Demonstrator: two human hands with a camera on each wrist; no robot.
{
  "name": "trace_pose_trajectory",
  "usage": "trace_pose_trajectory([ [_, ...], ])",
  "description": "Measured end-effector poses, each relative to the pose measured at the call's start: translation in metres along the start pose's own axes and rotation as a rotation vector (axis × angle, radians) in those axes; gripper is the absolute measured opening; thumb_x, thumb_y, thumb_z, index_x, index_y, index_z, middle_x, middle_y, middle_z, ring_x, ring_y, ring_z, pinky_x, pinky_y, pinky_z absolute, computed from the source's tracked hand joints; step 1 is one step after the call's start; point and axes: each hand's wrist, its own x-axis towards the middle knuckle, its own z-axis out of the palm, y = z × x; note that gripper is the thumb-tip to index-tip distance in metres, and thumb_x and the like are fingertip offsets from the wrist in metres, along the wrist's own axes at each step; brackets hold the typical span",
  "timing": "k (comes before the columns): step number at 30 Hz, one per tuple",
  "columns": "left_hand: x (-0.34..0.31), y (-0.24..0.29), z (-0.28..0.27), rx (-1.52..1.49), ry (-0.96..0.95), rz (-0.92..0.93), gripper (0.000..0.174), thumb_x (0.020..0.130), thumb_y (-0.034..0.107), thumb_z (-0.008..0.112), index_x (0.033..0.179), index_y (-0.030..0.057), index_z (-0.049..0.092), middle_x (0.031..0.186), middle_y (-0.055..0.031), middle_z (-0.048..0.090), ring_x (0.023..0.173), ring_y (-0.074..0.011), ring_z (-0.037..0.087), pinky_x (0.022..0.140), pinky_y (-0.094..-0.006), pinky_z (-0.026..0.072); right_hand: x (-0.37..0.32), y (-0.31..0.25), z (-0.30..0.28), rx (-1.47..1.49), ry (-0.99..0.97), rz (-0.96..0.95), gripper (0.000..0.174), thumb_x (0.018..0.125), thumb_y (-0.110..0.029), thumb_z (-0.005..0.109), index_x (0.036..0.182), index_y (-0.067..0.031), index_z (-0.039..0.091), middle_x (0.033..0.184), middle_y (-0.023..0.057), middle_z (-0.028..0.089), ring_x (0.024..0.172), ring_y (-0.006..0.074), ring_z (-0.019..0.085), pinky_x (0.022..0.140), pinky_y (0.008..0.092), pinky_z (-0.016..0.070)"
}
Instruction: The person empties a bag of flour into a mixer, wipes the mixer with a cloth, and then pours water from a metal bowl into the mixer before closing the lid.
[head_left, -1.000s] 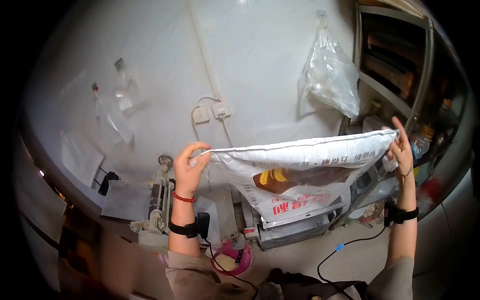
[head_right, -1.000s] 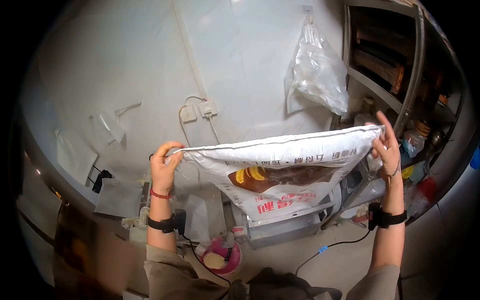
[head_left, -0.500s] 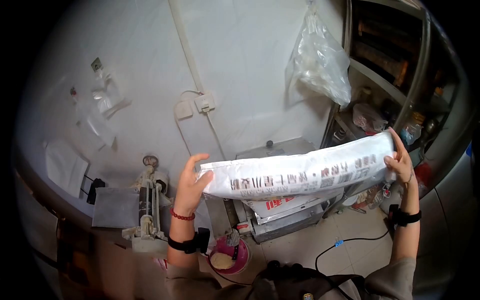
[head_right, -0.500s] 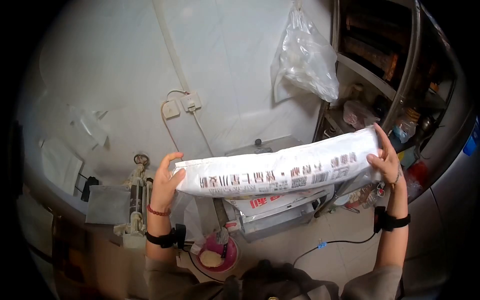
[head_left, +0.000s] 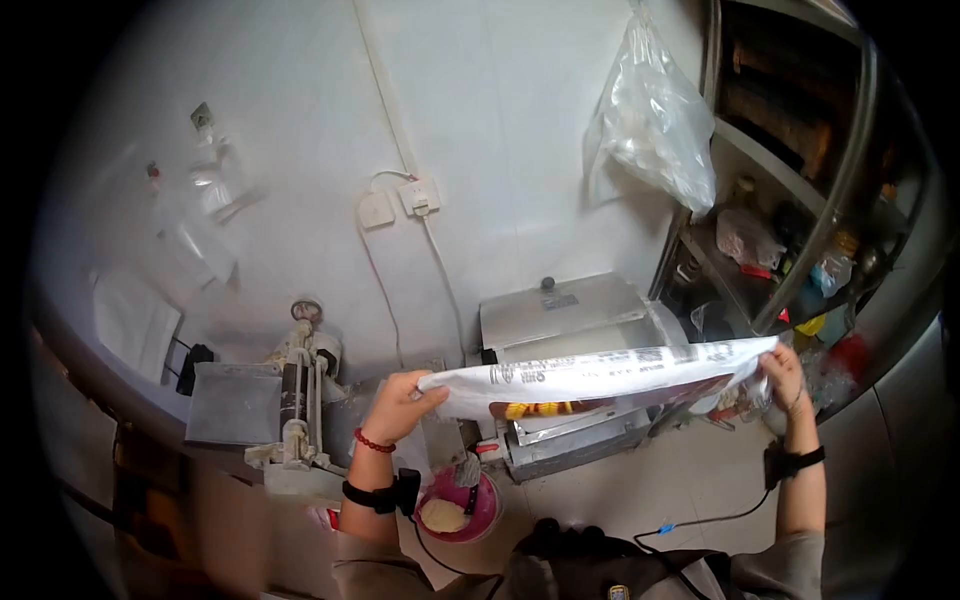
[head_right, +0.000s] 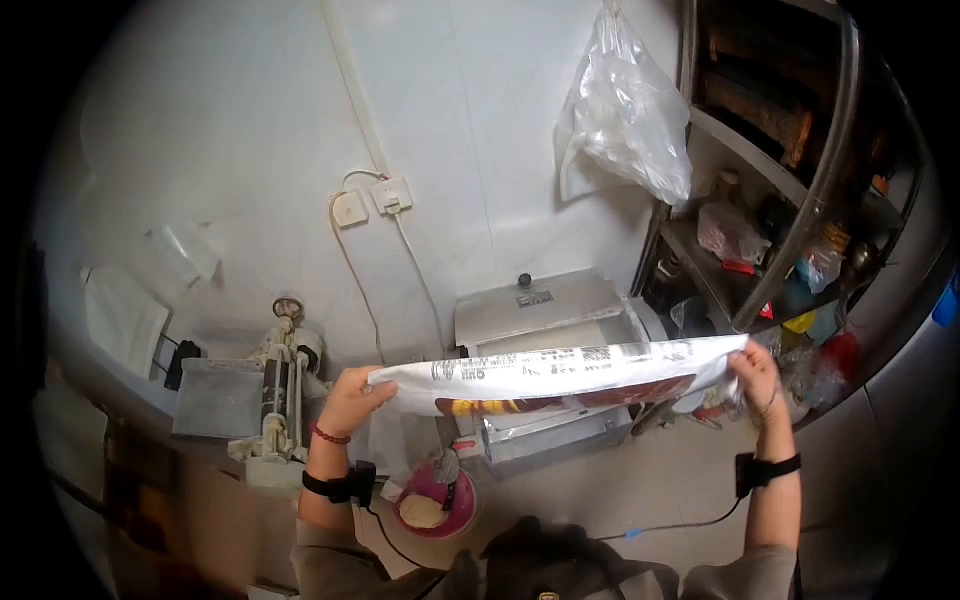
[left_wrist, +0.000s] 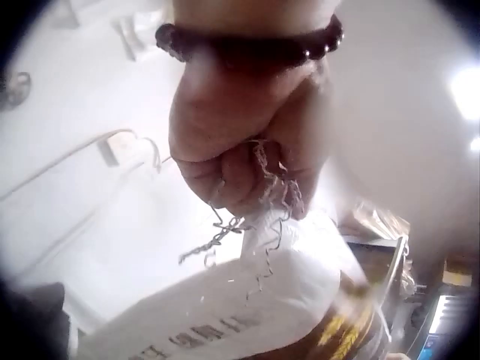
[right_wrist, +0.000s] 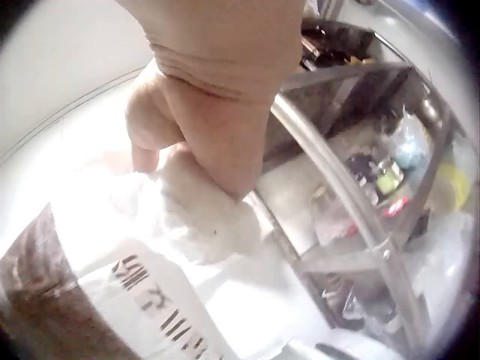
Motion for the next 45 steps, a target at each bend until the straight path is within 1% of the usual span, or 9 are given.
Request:
trace_pose_trajectory([
  [6, 0.009, -0.077, 0.035, -0.365, -0.016, -0.377, 0.028, 0.083, 0.014, 0.064, 0.107, 0.0107, 0.051, 0.081, 0.002, 0.057, 0.061, -0.006, 0.052, 0.051, -0.021, 0.0393, -0.013, 0.035, 0.029, -0.059, -0.046, 0.199, 0.022, 0.082, -0.008, 0.062, 0.103, -0.0053, 0.059, 0.083, -0.001, 0.058, 0.075, 0.0082, 0.053, 0.066, 0.0219, 0.0433],
  [11, -0.014, -0.053, 0.033, -0.008, -0.019, 0.012, 0.051, 0.069, 0.002, 0.07, 0.116, 0.0135, 0.053, 0.095, -0.005, 0.054, 0.091, -0.0166, 0.054, 0.079, -0.0301, 0.046, -0.047, 0.003, 0.049, -0.549, -0.213, -0.261, 0.04, 0.07, -0.01, 0.071, 0.108, -0.0041, 0.062, 0.094, 0.007, 0.06, 0.09, 0.0187, 0.057, 0.083, 0.0286, 0.0437],
  [16, -0.035, -0.07, 0.059, 0.606, 0.027, 0.374, 0.045, 0.068, 0.004, 0.075, 0.111, 0.0057, 0.06, 0.109, -0.0101, 0.058, 0.102, -0.0161, 0.053, 0.084, -0.0307, 0.0455, -0.037, 0.056, 0.042, -0.186, 0.042, -0.095, 0.023, 0.075, -0.008, 0.062, 0.096, -0.0004, 0.063, 0.093, 0.005, 0.061, 0.088, 0.0166, 0.056, 0.081, 0.0278, 0.0437],
  [23, -0.017, -0.115, 0.071, -0.373, -0.267, -0.447, 0.028, 0.087, 0.009, 0.059, 0.114, 0.0012, 0.057, 0.097, -0.0027, 0.063, 0.082, -0.0132, 0.061, 0.073, -0.0268, 0.0495, -0.018, 0.087, 0.037, -0.089, 0.02, 0.331, 0.021, 0.087, -0.017, 0.06, 0.095, 0.0025, 0.06, 0.087, 0.003, 0.062, 0.077, 0.0109, 0.056, 0.064, 0.028, 0.0461],
  [26, -0.014, -0.21, 0.109, -0.622, -0.345, -0.544, 0.043, 0.088, 0.01, 0.058, 0.128, 0.003, 0.045, 0.1, -0.0047, 0.064, 0.081, -0.0153, 0.062, 0.073, -0.0268, 0.0497, -0.01, 0.145, 0.036, -0.692, 0.061, 0.381, 0.035, 0.072, -0.023, 0.073, 0.088, 0.0051, 0.06, 0.077, 0.0119, 0.063, 0.069, 0.0203, 0.06, 0.064, 0.0328, 0.0477],
  [33, -0.038, -0.11, 0.119, 0.624, -0.197, -0.057, 0.071, 0.078, 0.018, 0.067, 0.14, 0.0217, 0.033, 0.131, -0.0222, 0.045, 0.096, -0.033, 0.061, 0.078, -0.0371, 0.0508, 0.005, 0.191, 0.026, -0.983, -0.141, 0.35, 0.035, 0.062, -0.032, 0.076, 0.071, 0.0002, 0.068, 0.059, 0.016, 0.062, 0.05, 0.026, 0.06, 0.052, 0.0364, 0.0482],
  [35, -0.042, -0.119, 0.126, 0.804, -0.28, -0.074, 0.068, 0.073, 0.016, 0.068, 0.136, 0.0235, 0.041, 0.139, -0.0218, 0.037, 0.101, -0.0369, 0.059, 0.081, -0.0398, 0.0503, 0.003, 0.096, 0.056, -0.716, -0.227, 0.656, 0.044, 0.061, -0.032, 0.079, 0.087, 0.001, 0.065, 0.081, 0.016, 0.066, 0.078, 0.028, 0.065, 0.069, 0.0358, 0.0501],
  [38, -0.021, -0.163, 0.124, 0.581, -0.087, 0.092, 0.052, 0.072, 0.007, 0.064, 0.123, 0.014, 0.056, 0.135, -0.0181, 0.044, 0.102, -0.0328, 0.06, 0.082, -0.0371, 0.0499, -0.012, 0.067, 0.048, -0.737, -0.409, 0.183, 0.067, 0.053, -0.026, 0.084, 0.111, -0.005, 0.059, 0.117, 0.0182, 0.057, 0.108, 0.0315, 0.055, 0.091, 0.0371, 0.0448],
  [45, 0.017, -0.197, 0.094, -0.107, -0.087, 0.036, 0.021, 0.081, 0.002, 0.06, 0.102, 0.0, 0.064, 0.117, -0.0121, 0.059, 0.098, -0.0203, 0.061, 0.083, -0.0291, 0.0482, 0.01, 0.135, 0.031, -0.408, -0.248, 0.114, 0.07, 0.052, -0.005, 0.082, 0.117, -0.0135, 0.057, 0.145, 0.0173, 0.03, 0.131, 0.0313, 0.035, 0.107, 0.0355, 0.0312],
])
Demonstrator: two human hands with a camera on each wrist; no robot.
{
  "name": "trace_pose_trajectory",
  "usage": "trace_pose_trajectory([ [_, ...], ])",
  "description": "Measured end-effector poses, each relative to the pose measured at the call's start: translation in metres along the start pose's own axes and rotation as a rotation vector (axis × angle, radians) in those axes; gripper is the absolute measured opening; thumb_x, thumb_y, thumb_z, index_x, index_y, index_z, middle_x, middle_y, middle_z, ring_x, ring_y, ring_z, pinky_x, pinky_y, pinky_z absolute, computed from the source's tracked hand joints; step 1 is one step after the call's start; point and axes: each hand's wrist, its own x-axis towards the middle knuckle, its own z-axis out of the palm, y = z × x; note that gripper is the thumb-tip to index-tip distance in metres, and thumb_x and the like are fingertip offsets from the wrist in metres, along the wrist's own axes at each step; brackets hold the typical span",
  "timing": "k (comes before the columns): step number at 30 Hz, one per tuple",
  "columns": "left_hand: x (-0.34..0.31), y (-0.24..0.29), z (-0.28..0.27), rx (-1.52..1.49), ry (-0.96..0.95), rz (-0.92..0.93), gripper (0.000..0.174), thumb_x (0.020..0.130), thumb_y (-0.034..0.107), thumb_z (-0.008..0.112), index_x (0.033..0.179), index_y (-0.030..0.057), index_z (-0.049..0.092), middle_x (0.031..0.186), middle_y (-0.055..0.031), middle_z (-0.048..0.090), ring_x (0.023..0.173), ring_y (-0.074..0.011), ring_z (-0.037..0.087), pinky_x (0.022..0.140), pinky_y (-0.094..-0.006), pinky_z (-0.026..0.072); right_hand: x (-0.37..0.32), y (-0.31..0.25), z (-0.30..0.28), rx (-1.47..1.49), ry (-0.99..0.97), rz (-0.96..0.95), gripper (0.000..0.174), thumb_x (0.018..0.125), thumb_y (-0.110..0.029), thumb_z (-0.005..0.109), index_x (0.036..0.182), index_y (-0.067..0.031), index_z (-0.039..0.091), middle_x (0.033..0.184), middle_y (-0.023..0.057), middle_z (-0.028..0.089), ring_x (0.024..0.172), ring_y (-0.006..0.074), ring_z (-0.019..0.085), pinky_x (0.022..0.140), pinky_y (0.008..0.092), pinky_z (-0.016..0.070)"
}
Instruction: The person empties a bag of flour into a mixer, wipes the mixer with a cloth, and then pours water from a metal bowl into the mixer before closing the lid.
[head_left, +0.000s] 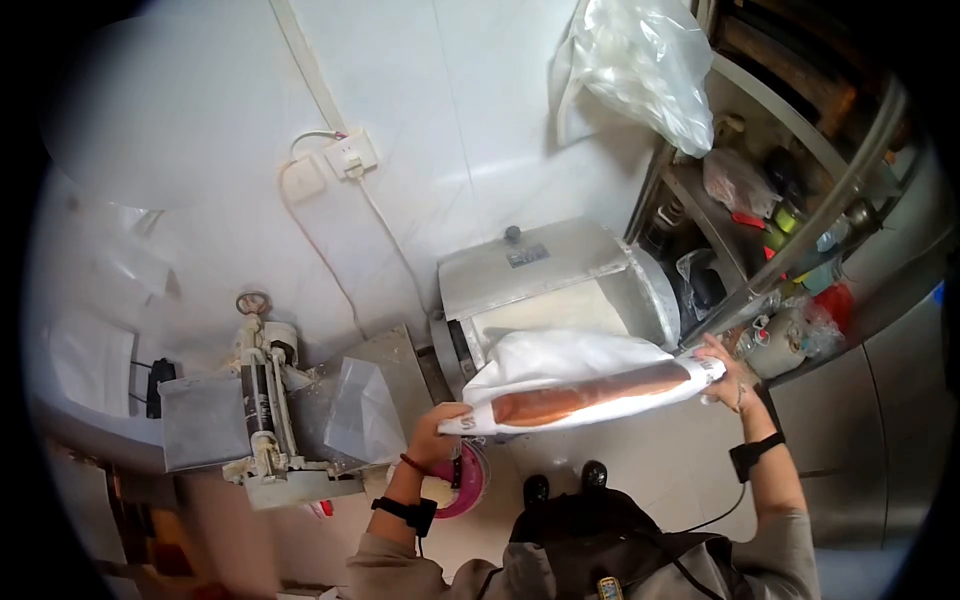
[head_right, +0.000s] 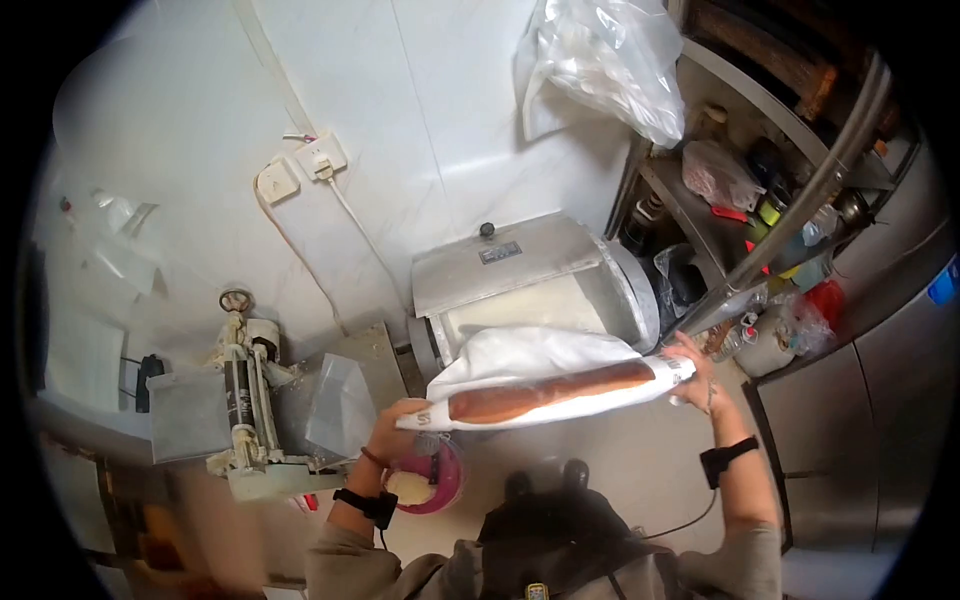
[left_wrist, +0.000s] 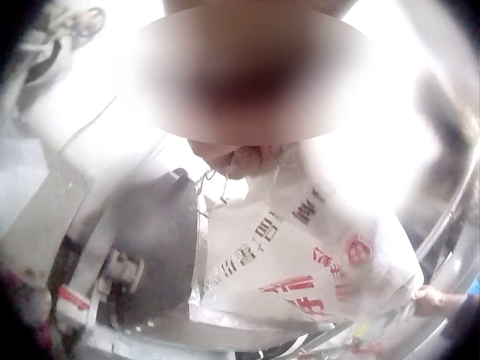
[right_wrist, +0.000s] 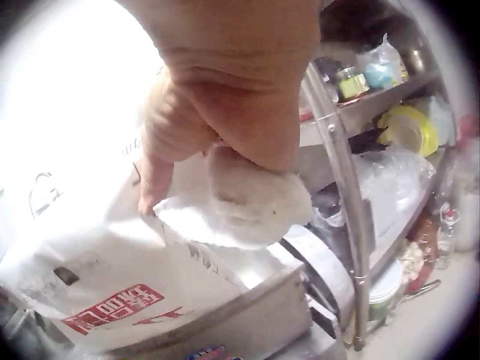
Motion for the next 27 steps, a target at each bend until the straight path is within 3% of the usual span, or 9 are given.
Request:
trace_pose_trajectory([
  [2, -0.004, -0.017, 0.008, -0.393, 0.252, -0.204, 0.017, 0.086, 0.007, 0.06, 0.099, -0.0019, 0.064, 0.112, -0.0094, 0.062, 0.098, -0.0153, 0.06, 0.083, -0.0264, 0.0477, 0.022, 0.005, 0.02, 0.244, 0.053, -0.052, 0.062, 0.057, -0.006, 0.081, 0.115, -0.0108, 0.058, 0.135, 0.013, 0.045, 0.125, 0.0209, 0.041, 0.102, 0.0318, 0.0349],
  [6, 0.001, -0.044, 0.021, -0.143, 0.49, -0.701, 0.032, 0.094, 0.027, 0.054, 0.097, -0.0034, 0.064, 0.086, -0.0057, 0.064, 0.075, -0.01, 0.056, 0.065, -0.0252, 0.0453, 0.067, 0.039, 0.048, 0.53, 0.189, 0.18, 0.03, 0.082, -0.017, 0.07, 0.106, -0.0015, 0.062, 0.096, 0.0008, 0.065, 0.086, 0.0105, 0.058, 0.08, 0.0262, 0.0453],
  [7, 0.012, -0.02, 0.035, -0.064, 0.551, -0.53, 0.041, 0.096, 0.034, 0.049, 0.092, -0.004, 0.063, 0.072, -0.0022, 0.059, 0.065, -0.0093, 0.051, 0.056, -0.0277, 0.0404, 0.076, 0.026, 0.048, 0.697, 0.25, 0.172, 0.024, 0.085, -0.02, 0.068, 0.099, -0.002, 0.064, 0.089, 0.0008, 0.065, 0.08, 0.009, 0.057, 0.074, 0.0249, 0.0452],
  [11, 0.044, 0.073, 0.061, 0.107, 0.685, -0.478, 0.04, 0.096, 0.032, 0.049, 0.089, -0.0051, 0.062, 0.075, -0.0028, 0.06, 0.066, -0.009, 0.052, 0.058, -0.0269, 0.0418, 0.093, 0.005, 0.015, 0.693, 0.314, 0.174, 0.019, 0.088, -0.024, 0.062, 0.093, -0.0052, 0.062, 0.072, -0.0032, 0.059, 0.054, 0.0033, 0.046, 0.047, 0.0195, 0.0359],
  [20, -0.01, 0.144, 0.12, -0.437, 0.766, -0.749, 0.021, 0.095, 0.015, 0.052, 0.099, -0.0021, 0.063, 0.088, -0.0049, 0.066, 0.069, -0.0083, 0.058, 0.059, -0.0218, 0.0447, 0.033, 0.019, -0.035, 0.663, 0.231, 0.396, 0.026, 0.086, -0.023, 0.064, 0.097, 0.0, 0.061, 0.077, 0.0032, 0.063, 0.063, 0.0076, 0.056, 0.053, 0.0215, 0.0439],
  [23, -0.017, 0.096, 0.108, -0.342, 0.468, -0.998, 0.021, 0.091, 0.014, 0.054, 0.098, -0.003, 0.063, 0.084, -0.007, 0.066, 0.062, -0.0116, 0.059, 0.047, -0.024, 0.0419, 0.038, 0.038, -0.029, 0.523, 0.141, 0.436, 0.033, 0.083, -0.02, 0.066, 0.102, 0.0055, 0.06, 0.087, 0.0109, 0.066, 0.075, 0.0136, 0.061, 0.067, 0.027, 0.0489],
  [24, -0.018, 0.073, 0.1, -0.299, 0.332, -1.109, 0.021, 0.09, 0.014, 0.055, 0.098, -0.0035, 0.063, 0.083, -0.0077, 0.066, 0.06, -0.0125, 0.058, 0.044, -0.0248, 0.0409, 0.053, 0.099, -0.012, 0.115, 0.085, 0.452, 0.04, 0.079, -0.02, 0.069, 0.109, 0.0042, 0.057, 0.091, 0.0125, 0.065, 0.078, 0.0168, 0.061, 0.068, 0.0292, 0.0488],
  [26, -0.024, 0.01, 0.091, -0.261, 0.116, -1.257, 0.019, 0.088, 0.017, 0.058, 0.097, 0.0016, 0.063, 0.079, -0.0062, 0.064, 0.067, -0.0154, 0.062, 0.052, -0.0283, 0.0463, 0.061, 0.063, -0.008, 0.171, 0.105, 0.419, 0.049, 0.074, -0.022, 0.074, 0.114, -0.0012, 0.055, 0.11, 0.018, 0.058, 0.09, 0.0253, 0.06, 0.077, 0.0332, 0.048],
  [27, -0.024, -0.017, 0.087, -0.248, 0.013, -1.32, 0.018, 0.087, 0.019, 0.059, 0.097, 0.0041, 0.062, 0.078, -0.0054, 0.063, 0.071, -0.0168, 0.064, 0.055, -0.0301, 0.049, 0.067, 0.038, -0.017, 0.033, 0.017, 0.162, 0.05, 0.073, -0.021, 0.074, 0.115, -0.0028, 0.054, 0.115, 0.0186, 0.054, 0.093, 0.0276, 0.059, 0.08, 0.0338, 0.047],
])
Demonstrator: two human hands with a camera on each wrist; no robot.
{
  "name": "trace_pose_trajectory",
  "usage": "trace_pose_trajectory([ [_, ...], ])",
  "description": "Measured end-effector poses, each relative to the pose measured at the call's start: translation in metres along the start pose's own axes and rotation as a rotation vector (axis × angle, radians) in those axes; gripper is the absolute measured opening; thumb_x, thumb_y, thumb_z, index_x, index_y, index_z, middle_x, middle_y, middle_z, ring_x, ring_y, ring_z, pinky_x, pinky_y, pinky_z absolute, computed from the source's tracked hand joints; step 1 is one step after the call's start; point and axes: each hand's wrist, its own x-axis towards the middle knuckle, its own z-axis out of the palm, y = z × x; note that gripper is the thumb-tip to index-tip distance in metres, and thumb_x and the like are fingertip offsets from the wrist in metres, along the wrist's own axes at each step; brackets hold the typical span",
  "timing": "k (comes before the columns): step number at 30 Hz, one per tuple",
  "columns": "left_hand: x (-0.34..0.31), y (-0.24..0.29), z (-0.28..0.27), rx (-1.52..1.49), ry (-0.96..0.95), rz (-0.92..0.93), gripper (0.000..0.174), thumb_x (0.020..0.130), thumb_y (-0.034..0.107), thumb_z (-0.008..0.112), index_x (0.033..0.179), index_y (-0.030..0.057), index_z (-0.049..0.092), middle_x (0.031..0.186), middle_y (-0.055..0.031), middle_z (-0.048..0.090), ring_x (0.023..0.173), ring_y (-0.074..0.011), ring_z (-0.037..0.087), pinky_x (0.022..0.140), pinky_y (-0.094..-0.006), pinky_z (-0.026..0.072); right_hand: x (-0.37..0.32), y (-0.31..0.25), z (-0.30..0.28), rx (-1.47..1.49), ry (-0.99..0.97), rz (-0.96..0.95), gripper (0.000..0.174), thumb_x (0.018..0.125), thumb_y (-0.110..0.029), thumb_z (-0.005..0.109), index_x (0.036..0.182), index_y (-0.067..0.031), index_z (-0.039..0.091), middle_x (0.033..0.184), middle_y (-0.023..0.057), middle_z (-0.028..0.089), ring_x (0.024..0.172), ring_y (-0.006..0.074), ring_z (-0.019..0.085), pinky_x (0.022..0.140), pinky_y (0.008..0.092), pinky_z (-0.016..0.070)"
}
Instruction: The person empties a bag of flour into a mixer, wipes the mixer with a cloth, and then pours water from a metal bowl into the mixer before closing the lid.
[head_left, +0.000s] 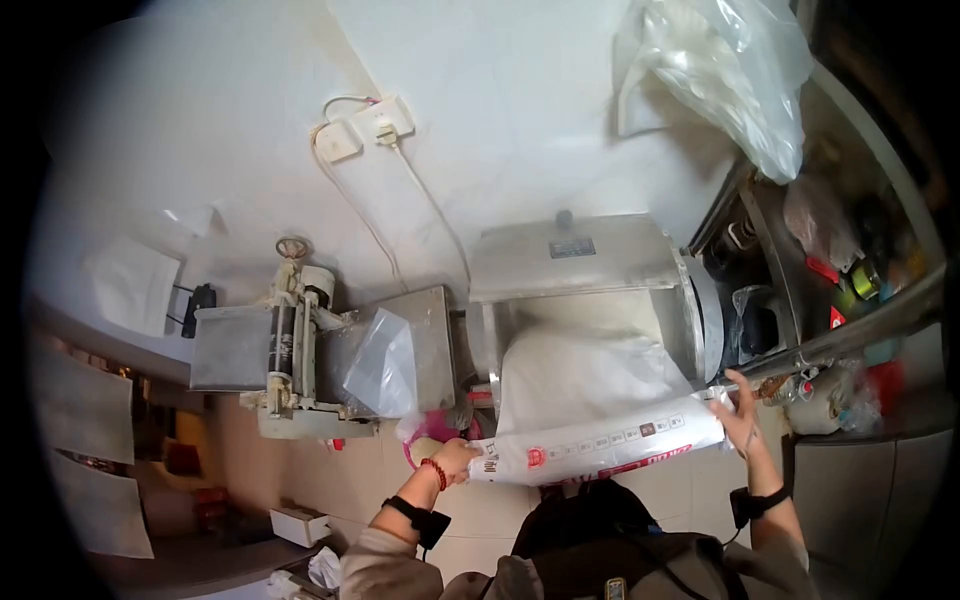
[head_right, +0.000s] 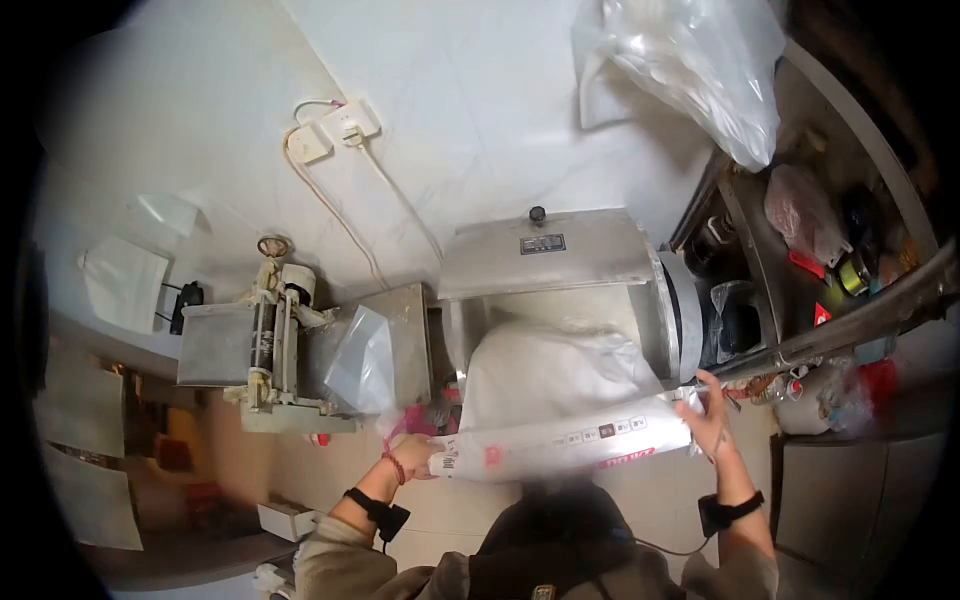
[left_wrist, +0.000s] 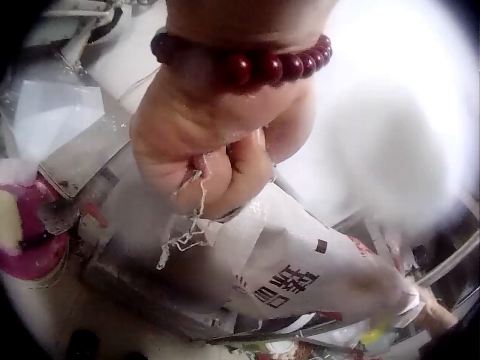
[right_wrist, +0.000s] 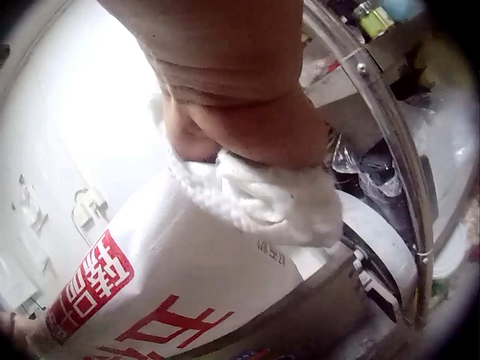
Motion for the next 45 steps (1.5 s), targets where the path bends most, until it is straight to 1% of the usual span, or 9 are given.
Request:
trace_pose_trajectory([
  [6, 0.036, -0.011, -0.024, 0.012, -0.279, 0.334, 0.025, 0.088, 0.019, 0.057, 0.106, 0.0021, 0.059, 0.084, -0.0067, 0.065, 0.061, -0.0169, 0.057, 0.049, -0.0294, 0.0409, -0.017, -0.021, 0.003, -0.295, -0.088, -0.528, 0.043, 0.068, -0.013, 0.075, 0.109, -0.0036, 0.062, 0.125, 0.0171, 0.049, 0.099, 0.0245, 0.058, 0.084, 0.0311, 0.0454],
  [8, 0.011, 0.014, -0.021, -0.57, -0.29, 0.151, 0.035, 0.09, 0.015, 0.054, 0.122, 0.0027, 0.05, 0.101, -0.0087, 0.064, 0.06, -0.0115, 0.053, 0.047, -0.0229, 0.0367, -0.01, 0.02, 0.009, -0.015, -0.169, -0.179, 0.037, 0.069, -0.012, 0.074, 0.104, -0.0019, 0.065, 0.109, 0.0125, 0.059, 0.09, 0.0176, 0.059, 0.078, 0.0278, 0.0462],
  [16, 0.006, 0.068, -0.008, 0.251, 0.205, 1.234, 0.092, 0.069, 0.002, 0.075, 0.143, 0.01, 0.021, 0.133, -0.0123, 0.044, 0.1, -0.0184, 0.056, 0.085, -0.0306, 0.0469, 0.009, 0.01, 0.009, 0.178, -0.301, 0.328, 0.031, 0.072, -0.024, 0.076, 0.09, 0.0002, 0.069, 0.072, 0.0021, 0.064, 0.064, 0.0081, 0.057, 0.058, 0.0236, 0.0443],
  [28, 0.084, -0.013, 0.047, -0.565, 0.154, 0.387, 0.028, 0.085, 0.017, 0.064, 0.109, 0.0018, 0.059, 0.093, -0.006, 0.065, 0.077, -0.0171, 0.062, 0.064, -0.0298, 0.0489, 0.056, 0.043, 0.05, -0.385, -0.217, 0.415, 0.08, 0.064, -0.041, 0.08, 0.12, 0.0071, 0.051, 0.118, 0.0241, 0.056, 0.095, 0.0315, 0.062, 0.085, 0.0365, 0.0483],
  [32, 0.114, -0.009, 0.025, -0.123, 0.145, 0.35, 0.033, 0.079, 0.028, 0.068, 0.097, 0.0014, 0.064, 0.078, -0.0082, 0.064, 0.058, -0.0201, 0.058, 0.048, -0.0343, 0.043, 0.031, 0.004, 0.075, -0.759, 0.209, -0.351, 0.091, 0.064, -0.035, 0.079, 0.139, -0.011, 0.034, 0.134, 0.0201, 0.041, 0.107, 0.0389, 0.052, 0.088, 0.0428, 0.0467],
  [35, 0.145, -0.022, 0.019, -0.259, 0.13, 0.212, 0.035, 0.077, 0.032, 0.069, 0.092, 0.0003, 0.064, 0.075, -0.0094, 0.064, 0.058, -0.0224, 0.059, 0.048, -0.0365, 0.0433, 0.002, -0.042, 0.105, -0.859, -0.328, -0.519, 0.076, 0.071, -0.026, 0.072, 0.138, -0.0186, 0.036, 0.135, 0.0189, 0.041, 0.114, 0.0368, 0.048, 0.088, 0.0393, 0.0476],
  [39, 0.017, 0.045, 0.046, 0.396, 0.941, 0.469, 0.064, 0.073, 0.027, 0.073, 0.123, -0.0032, 0.049, 0.113, -0.0189, 0.06, 0.087, -0.0339, 0.065, 0.074, -0.0398, 0.0519, 0.041, 0.037, 0.133, -1.048, -0.379, -0.556, 0.057, 0.077, -0.017, 0.058, 0.133, -0.0222, 0.046, 0.127, 0.0142, 0.051, 0.111, 0.0316, 0.052, 0.087, 0.0358, 0.0486],
  [42, -0.007, 0.057, 0.061, 0.756, 0.952, 1.156, 0.067, 0.077, 0.025, 0.067, 0.134, 0.0081, 0.039, 0.12, -0.0192, 0.056, 0.086, -0.037, 0.065, 0.075, -0.044, 0.0523, 0.048, 0.038, 0.127, -1.048, -0.513, -0.592, 0.05, 0.076, -0.012, 0.052, 0.124, -0.0215, 0.056, 0.105, 0.0065, 0.065, 0.101, 0.0266, 0.057, 0.081, 0.0344, 0.0505],
  [45, 0.016, 0.079, 0.08, 1.095, 0.571, 0.608, 0.056, 0.084, 0.024, 0.056, 0.136, 0.0208, 0.034, 0.122, -0.0177, 0.056, 0.088, -0.0347, 0.065, 0.069, -0.0439, 0.0525, 0.073, 0.022, 0.11, -1.044, -0.55, -0.668, 0.056, 0.069, -0.012, 0.054, 0.123, -0.0255, 0.057, 0.081, 0.005, 0.066, 0.082, 0.0249, 0.058, 0.071, 0.0347, 0.0499],
])
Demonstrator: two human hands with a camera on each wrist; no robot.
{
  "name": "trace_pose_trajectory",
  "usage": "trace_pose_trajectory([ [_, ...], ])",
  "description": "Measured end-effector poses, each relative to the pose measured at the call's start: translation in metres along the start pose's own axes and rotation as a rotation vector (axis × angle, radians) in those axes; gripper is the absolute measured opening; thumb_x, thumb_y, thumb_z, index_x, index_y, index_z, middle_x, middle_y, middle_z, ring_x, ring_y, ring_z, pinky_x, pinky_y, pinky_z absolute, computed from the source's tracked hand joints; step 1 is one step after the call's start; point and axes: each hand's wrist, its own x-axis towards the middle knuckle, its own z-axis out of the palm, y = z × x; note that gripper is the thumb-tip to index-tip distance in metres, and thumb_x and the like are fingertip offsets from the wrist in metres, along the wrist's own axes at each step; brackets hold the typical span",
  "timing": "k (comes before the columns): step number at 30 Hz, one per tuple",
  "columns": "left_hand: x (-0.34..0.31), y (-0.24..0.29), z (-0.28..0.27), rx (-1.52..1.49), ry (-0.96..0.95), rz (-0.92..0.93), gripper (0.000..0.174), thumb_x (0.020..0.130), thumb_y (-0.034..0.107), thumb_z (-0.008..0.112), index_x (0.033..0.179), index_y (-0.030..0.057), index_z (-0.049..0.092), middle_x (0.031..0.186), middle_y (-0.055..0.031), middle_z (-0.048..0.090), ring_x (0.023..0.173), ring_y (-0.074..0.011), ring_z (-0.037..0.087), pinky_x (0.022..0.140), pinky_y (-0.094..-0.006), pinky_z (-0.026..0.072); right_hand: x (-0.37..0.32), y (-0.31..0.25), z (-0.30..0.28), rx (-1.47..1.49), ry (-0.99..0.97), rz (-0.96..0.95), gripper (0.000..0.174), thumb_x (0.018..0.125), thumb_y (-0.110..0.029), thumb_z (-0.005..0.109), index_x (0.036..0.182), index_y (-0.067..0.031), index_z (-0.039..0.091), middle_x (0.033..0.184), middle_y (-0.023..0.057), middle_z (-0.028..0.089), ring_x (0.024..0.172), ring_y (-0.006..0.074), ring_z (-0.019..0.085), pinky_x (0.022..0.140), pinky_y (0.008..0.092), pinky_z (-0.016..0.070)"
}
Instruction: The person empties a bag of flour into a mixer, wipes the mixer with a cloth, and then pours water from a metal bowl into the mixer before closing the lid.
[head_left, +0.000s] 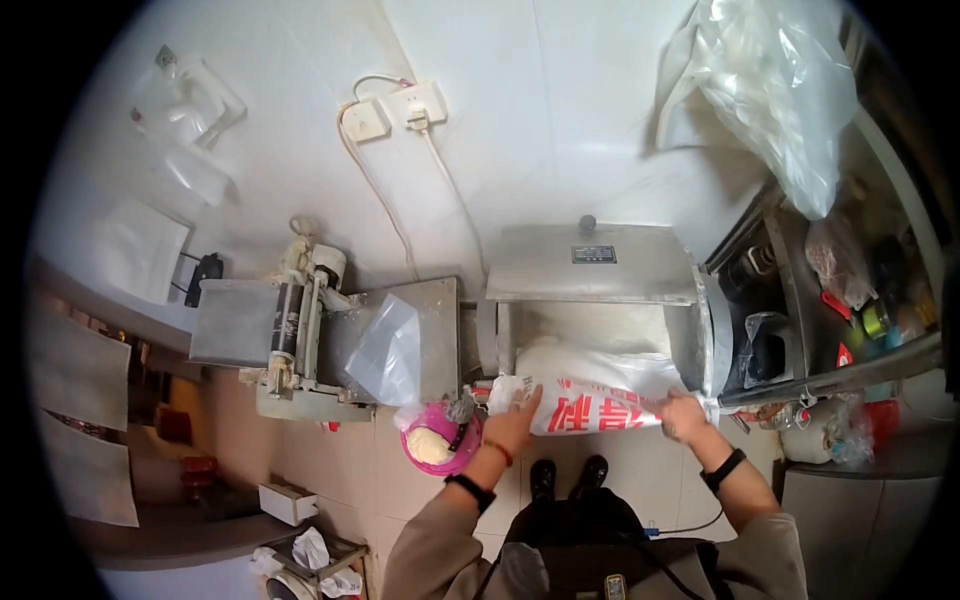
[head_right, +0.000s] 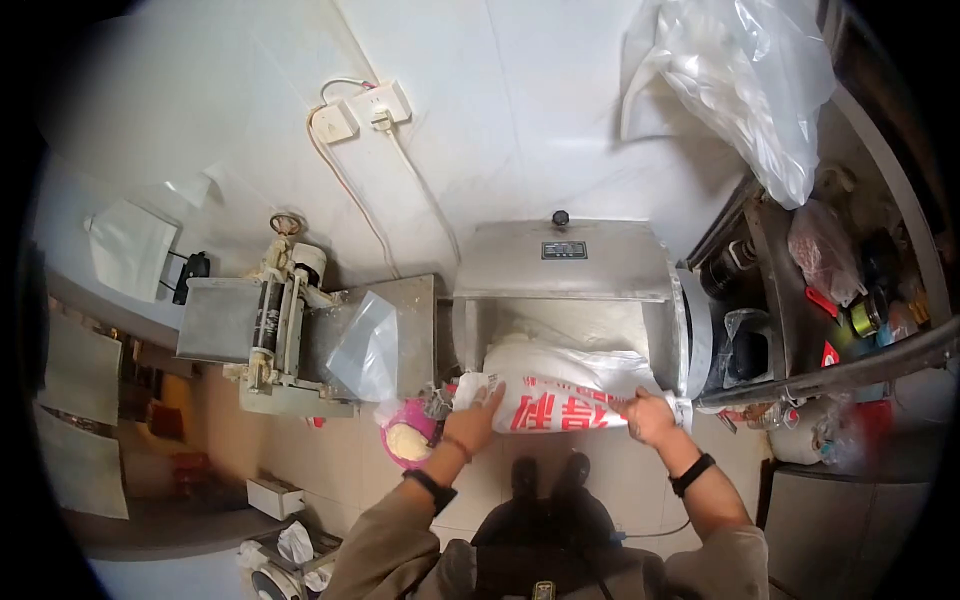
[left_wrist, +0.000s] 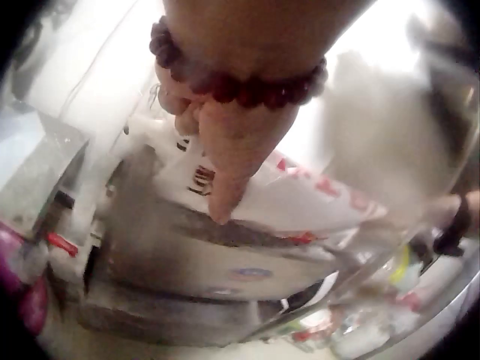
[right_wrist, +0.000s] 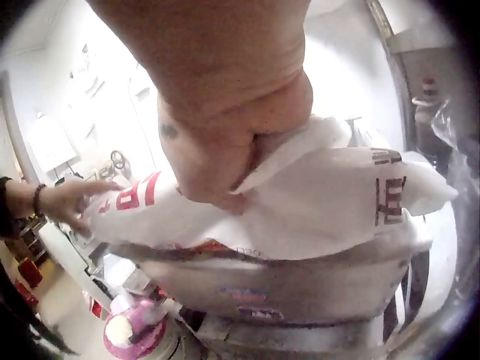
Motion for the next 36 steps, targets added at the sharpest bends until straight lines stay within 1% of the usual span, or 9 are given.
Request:
trace_pose_trajectory([
  [3, 0.034, -0.009, -0.009, 0.125, 0.049, 0.101, 0.038, 0.086, 0.013, 0.047, 0.123, 0.0212, 0.046, 0.107, -0.0153, 0.062, 0.085, -0.0329, 0.065, 0.065, -0.0436, 0.0521, 0.016, 0.012, -0.056, -0.02, 0.058, 0.0, 0.048, 0.069, -0.009, 0.053, 0.115, -0.0219, 0.064, 0.078, 0.0059, 0.067, 0.084, 0.025, 0.06, 0.065, 0.0358, 0.0532],
  [5, 0.05, -0.009, -0.031, 0.119, 0.133, 0.174, 0.037, 0.085, 0.015, 0.047, 0.122, 0.0228, 0.049, 0.087, -0.0102, 0.064, 0.075, -0.0309, 0.065, 0.06, -0.0427, 0.0509, 0.025, 0.033, -0.057, -0.088, 0.092, -0.01, 0.054, 0.066, -0.009, 0.054, 0.116, -0.0269, 0.063, 0.076, 0.0056, 0.067, 0.086, 0.0255, 0.06, 0.067, 0.037, 0.0527],
  [7, 0.071, -0.012, -0.036, 0.116, 0.25, 0.271, 0.031, 0.086, 0.013, 0.045, 0.114, 0.0219, 0.052, 0.08, -0.0096, 0.065, 0.075, -0.0305, 0.064, 0.059, -0.0439, 0.0499, 0.03, 0.038, -0.083, -0.032, 0.089, 0.056, 0.054, 0.066, -0.008, 0.056, 0.114, -0.0297, 0.064, 0.078, 0.0057, 0.067, 0.085, 0.0266, 0.059, 0.07, 0.036, 0.0519],
  [15, 0.109, 0.014, -0.075, 0.149, 0.306, 0.339, 0.028, 0.085, 0.01, 0.045, 0.11, 0.0212, 0.053, 0.082, -0.0095, 0.064, 0.076, -0.0292, 0.064, 0.061, -0.0425, 0.0501, 0.016, 0.051, -0.11, -0.035, 0.17, 0.195, 0.051, 0.069, -0.008, 0.056, 0.115, -0.0275, 0.064, 0.091, 0.0006, 0.069, 0.087, 0.0251, 0.058, 0.071, 0.0336, 0.0518],
  [21, 0.115, 0.023, -0.094, 0.14, 0.373, 0.387, 0.032, 0.084, 0.01, 0.045, 0.113, 0.0221, 0.051, 0.082, -0.0093, 0.063, 0.075, -0.0292, 0.064, 0.061, -0.0418, 0.0503, 0.0, 0.045, -0.134, -0.013, 0.237, 0.217, 0.053, 0.066, -0.008, 0.059, 0.117, -0.0242, 0.062, 0.086, 0.003, 0.068, 0.086, 0.0259, 0.057, 0.068, 0.0351, 0.0516],
  [24, 0.108, 0.032, -0.111, 0.162, 0.366, 0.39, 0.033, 0.085, 0.011, 0.044, 0.115, 0.0229, 0.05, 0.082, -0.0097, 0.063, 0.075, -0.0294, 0.064, 0.06, -0.0418, 0.0501, -0.006, 0.053, -0.125, -0.021, 0.333, 0.143, 0.056, 0.065, -0.009, 0.06, 0.119, -0.0211, 0.061, 0.084, 0.0039, 0.067, 0.083, 0.0262, 0.057, 0.066, 0.0367, 0.0513],
  [30, 0.098, 0.033, -0.124, 0.119, 0.431, 0.414, 0.033, 0.087, 0.012, 0.041, 0.116, 0.0235, 0.051, 0.082, -0.0095, 0.062, 0.07, -0.0306, 0.063, 0.057, -0.0427, 0.049, -0.016, 0.038, -0.149, -0.078, 0.357, 0.191, 0.052, 0.066, -0.011, 0.059, 0.117, -0.0172, 0.062, 0.082, 0.0036, 0.065, 0.08, 0.0269, 0.056, 0.062, 0.0367, 0.0506],
  [33, 0.091, 0.031, -0.124, 0.09, 0.484, 0.441, 0.031, 0.086, 0.012, 0.042, 0.114, 0.0224, 0.052, 0.079, -0.0085, 0.061, 0.066, -0.0305, 0.061, 0.056, -0.0428, 0.0484, -0.017, 0.033, -0.148, -0.109, 0.334, 0.215, 0.051, 0.064, -0.006, 0.06, 0.115, -0.016, 0.063, 0.084, 0.0035, 0.065, 0.08, 0.0261, 0.055, 0.063, 0.0357, 0.0505],
  [36, 0.084, 0.026, -0.116, 0.059, 0.59, 0.464, 0.03, 0.086, 0.011, 0.043, 0.113, 0.0211, 0.054, 0.076, -0.0076, 0.059, 0.062, -0.0295, 0.06, 0.053, -0.0414, 0.0479, -0.018, 0.027, -0.142, -0.114, 0.415, 0.18, 0.05, 0.064, -0.004, 0.06, 0.113, -0.0146, 0.063, 0.09, 0.0039, 0.066, 0.08, 0.0257, 0.055, 0.065, 0.0353, 0.0509],
])
